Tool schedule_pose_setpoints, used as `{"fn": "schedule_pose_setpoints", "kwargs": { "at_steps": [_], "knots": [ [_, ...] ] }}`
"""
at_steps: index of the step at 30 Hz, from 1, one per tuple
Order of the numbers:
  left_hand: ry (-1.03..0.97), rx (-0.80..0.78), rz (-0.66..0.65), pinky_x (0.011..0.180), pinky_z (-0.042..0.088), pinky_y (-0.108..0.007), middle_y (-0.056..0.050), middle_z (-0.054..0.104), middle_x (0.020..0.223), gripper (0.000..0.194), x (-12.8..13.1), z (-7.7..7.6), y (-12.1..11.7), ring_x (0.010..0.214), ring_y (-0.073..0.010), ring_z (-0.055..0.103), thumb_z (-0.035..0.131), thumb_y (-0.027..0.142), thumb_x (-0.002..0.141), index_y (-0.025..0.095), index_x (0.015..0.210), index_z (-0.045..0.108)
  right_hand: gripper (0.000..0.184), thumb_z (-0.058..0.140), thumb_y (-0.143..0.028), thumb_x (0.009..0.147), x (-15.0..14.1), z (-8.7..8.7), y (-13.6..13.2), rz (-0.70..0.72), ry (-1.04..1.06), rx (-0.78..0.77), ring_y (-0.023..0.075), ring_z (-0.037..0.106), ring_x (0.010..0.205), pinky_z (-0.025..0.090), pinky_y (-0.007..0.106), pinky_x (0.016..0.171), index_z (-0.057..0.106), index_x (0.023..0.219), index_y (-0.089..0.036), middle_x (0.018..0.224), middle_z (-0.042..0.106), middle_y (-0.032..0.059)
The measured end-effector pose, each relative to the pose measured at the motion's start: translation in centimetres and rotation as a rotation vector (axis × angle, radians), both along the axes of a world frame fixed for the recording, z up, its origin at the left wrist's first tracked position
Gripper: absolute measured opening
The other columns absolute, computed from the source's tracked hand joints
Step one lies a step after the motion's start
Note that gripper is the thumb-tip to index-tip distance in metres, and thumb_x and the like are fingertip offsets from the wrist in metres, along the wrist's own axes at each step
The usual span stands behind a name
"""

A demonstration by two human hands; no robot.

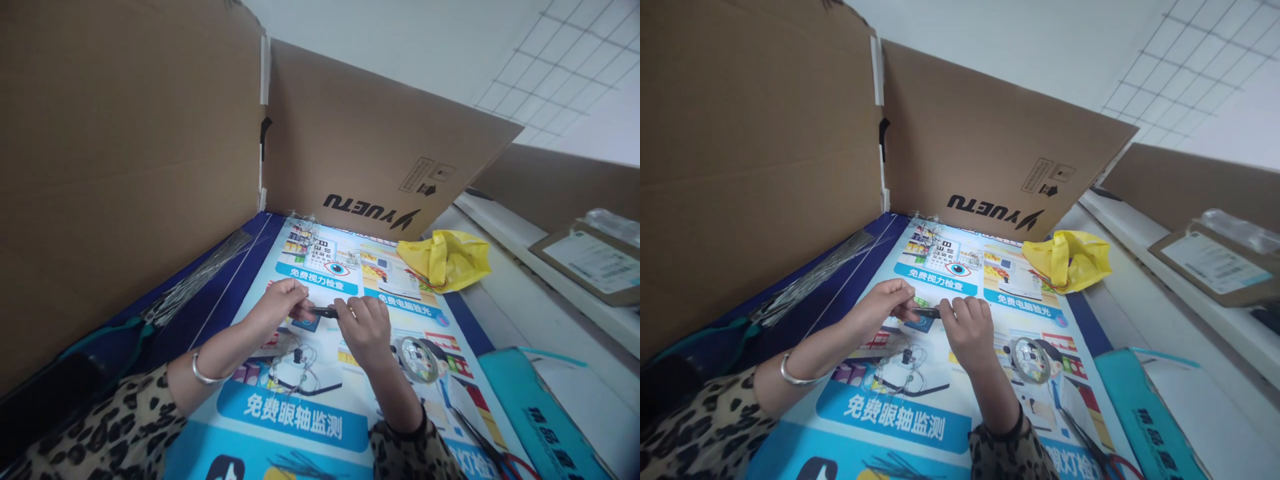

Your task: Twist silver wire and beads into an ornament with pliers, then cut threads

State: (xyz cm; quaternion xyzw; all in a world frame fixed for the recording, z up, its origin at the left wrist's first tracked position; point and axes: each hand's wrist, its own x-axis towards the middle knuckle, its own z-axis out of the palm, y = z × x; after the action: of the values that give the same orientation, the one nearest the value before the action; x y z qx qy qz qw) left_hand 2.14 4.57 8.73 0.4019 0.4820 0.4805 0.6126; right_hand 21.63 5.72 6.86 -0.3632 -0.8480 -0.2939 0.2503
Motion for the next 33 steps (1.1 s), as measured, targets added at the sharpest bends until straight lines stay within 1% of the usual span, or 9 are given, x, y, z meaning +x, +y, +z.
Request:
{"fn": "schedule_pose_setpoints", "kwargs": {
  "at_steps": [6,10,13,17,22,24,28,31,33],
  "knots": [
    [0.0,0.004,-0.014,0.049,0.044,-0.021,0.003,0.059,0.06,0.024,-0.1,-0.5,0.2,0.049,-0.0131,0.064,0.058,0.035,0.076,0.015,0.069,0.047,0.016,0.05,-0.022,0.088,-0.1,-0.3,0.1,0.016,0.028,-0.07,0.0191,0.047,0.078,0.029,0.035,0.071,0.062,0.099,-0.024,0.079,0.059,0.0049],
    [0.021,0.019,-0.034,0.049,0.043,-0.021,0.004,0.057,0.059,0.025,-0.1,-0.6,0.2,0.049,-0.0132,0.064,0.058,0.036,0.076,0.015,0.068,0.048,0.015,0.051,-0.021,0.087,-0.2,-0.4,0.1,0.017,0.031,-0.071,0.0192,0.046,0.077,0.028,0.035,0.069,0.062,0.097,-0.023,0.076,0.058,0.0048],
    [0.028,0.033,-0.05,0.049,0.043,-0.022,0.004,0.057,0.058,0.023,-0.1,-0.5,0.1,0.049,-0.014,0.064,0.055,0.035,0.077,0.016,0.068,0.046,0.015,0.049,-0.019,0.087,-0.3,-0.1,0.2,0.017,0.004,-0.072,0.0183,0.043,0.072,0.028,0.034,0.067,0.062,0.092,-0.02,0.071,0.057,0.0038],
    [0.064,0.087,-0.074,0.052,0.044,-0.022,0.004,0.059,0.06,0.022,-0.1,-0.3,0.1,0.051,-0.0131,0.064,0.054,0.036,0.078,0.017,0.07,0.044,0.015,0.048,-0.016,0.086,-0.2,0.7,0.3,0.037,-0.066,-0.147,0.0172,0.043,0.069,0.03,0.032,0.066,0.062,0.081,-0.019,0.066,0.055,0.0026],
    [0.198,0.239,-0.097,0.056,0.043,-0.021,0.004,0.06,0.063,0.018,-0.4,-0.1,0.1,0.054,-0.0107,0.061,0.05,0.032,0.081,0.018,0.071,0.046,0.013,0.054,-0.02,0.083,0.0,1.5,0.2,0.007,-0.123,-0.361,0.0158,0.048,0.069,0.03,0.029,0.063,0.058,0.071,-0.019,0.068,0.057,0.0016],
    [0.3,0.327,-0.119,0.059,0.043,-0.022,0.004,0.062,0.063,0.015,-0.6,-0.1,0.0,0.058,-0.0108,0.06,0.047,0.027,0.083,0.019,0.071,0.049,0.011,0.056,-0.022,0.083,0.1,1.9,0.0,-0.033,-0.134,-0.472,0.0154,0.051,0.07,0.029,0.028,0.061,0.059,0.072,-0.019,0.07,0.059,0.0009],
    [0.464,0.462,-0.188,0.064,0.042,-0.022,0.003,0.063,0.065,0.015,-0.8,-0.2,-0.1,0.064,-0.0117,0.059,0.044,0.021,0.083,0.02,0.071,0.052,0.016,0.054,-0.031,0.086,0.1,2.9,-0.5,-0.108,-0.143,-0.709,0.0141,0.055,0.071,0.028,0.026,0.058,0.06,0.076,-0.021,0.074,0.063,-0.0006],
    [0.472,0.476,-0.252,0.064,0.042,-0.023,0.002,0.064,0.068,0.015,-0.8,-0.2,-0.1,0.067,-0.0123,0.058,0.044,0.022,0.084,0.019,0.072,0.053,0.016,0.055,-0.035,0.086,0.4,3.6,-0.7,-0.122,-0.168,-0.818,0.0138,0.056,0.072,0.028,0.025,0.057,0.062,0.078,-0.022,0.077,0.065,-0.0012],
    [0.394,0.417,-0.291,0.063,0.043,-0.023,0.001,0.065,0.068,0.015,-0.8,-0.2,0.0,0.066,-0.0126,0.06,0.045,0.026,0.084,0.018,0.073,0.051,0.015,0.054,-0.033,0.086,0.6,3.8,-0.6,-0.101,-0.182,-0.793,0.0146,0.055,0.074,0.03,0.026,0.06,0.062,0.08,-0.022,0.078,0.064,-0.0002]
  ]
}}
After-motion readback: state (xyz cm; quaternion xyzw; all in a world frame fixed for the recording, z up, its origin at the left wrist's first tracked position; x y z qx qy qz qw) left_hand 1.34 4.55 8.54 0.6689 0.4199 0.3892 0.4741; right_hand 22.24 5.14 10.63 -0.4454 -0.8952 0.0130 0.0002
